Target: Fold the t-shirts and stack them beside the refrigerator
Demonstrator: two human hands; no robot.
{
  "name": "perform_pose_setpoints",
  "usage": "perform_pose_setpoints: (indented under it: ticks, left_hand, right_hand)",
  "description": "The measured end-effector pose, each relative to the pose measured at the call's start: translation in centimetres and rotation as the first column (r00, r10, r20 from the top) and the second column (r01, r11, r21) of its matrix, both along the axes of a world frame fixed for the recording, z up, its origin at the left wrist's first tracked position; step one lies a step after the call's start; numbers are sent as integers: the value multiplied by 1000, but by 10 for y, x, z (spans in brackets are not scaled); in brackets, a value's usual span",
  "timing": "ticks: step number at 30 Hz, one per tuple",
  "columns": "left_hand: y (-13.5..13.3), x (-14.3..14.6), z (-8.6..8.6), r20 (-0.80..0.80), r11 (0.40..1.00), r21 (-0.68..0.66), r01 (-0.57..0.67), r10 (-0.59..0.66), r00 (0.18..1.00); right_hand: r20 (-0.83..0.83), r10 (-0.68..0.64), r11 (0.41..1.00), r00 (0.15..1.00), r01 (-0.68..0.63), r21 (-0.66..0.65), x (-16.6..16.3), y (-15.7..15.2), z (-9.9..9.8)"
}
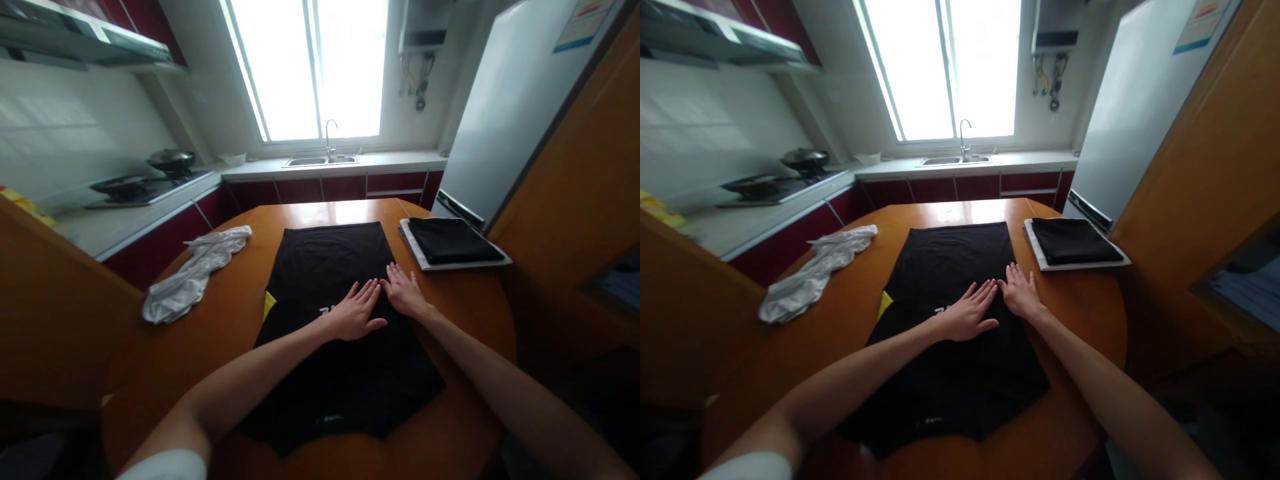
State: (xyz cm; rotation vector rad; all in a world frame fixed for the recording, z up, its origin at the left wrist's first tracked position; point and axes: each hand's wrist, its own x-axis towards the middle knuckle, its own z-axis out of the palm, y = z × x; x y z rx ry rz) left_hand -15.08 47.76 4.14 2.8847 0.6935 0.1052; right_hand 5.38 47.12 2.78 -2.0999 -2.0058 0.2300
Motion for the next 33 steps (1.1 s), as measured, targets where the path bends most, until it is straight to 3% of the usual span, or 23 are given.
perform_pose_setpoints:
  ticks: [14,19,24,29,33]
  left_hand:
    - [2,-1,0,3,1000,14,10,-10,1000]
    - [3,-1,-4,17,999,38,14,-15,1000]
    - [3,-1,-4,15,999,41,15,-16,1000]
    - [1,0,0,23,1000,3,13,-13,1000]
    - [1,1,2,19,1000,-7,5,-4,1000]
  right_hand:
    - [-15,-70,997,997,70,-28,0,-2,1]
    - [-35,-78,997,996,77,-29,9,-6,7]
    - [-76,-98,993,992,102,53,14,-9,14]
    - [-47,-58,997,997,61,56,14,-13,20]
    - [-17,-106,993,994,107,48,15,-16,24]
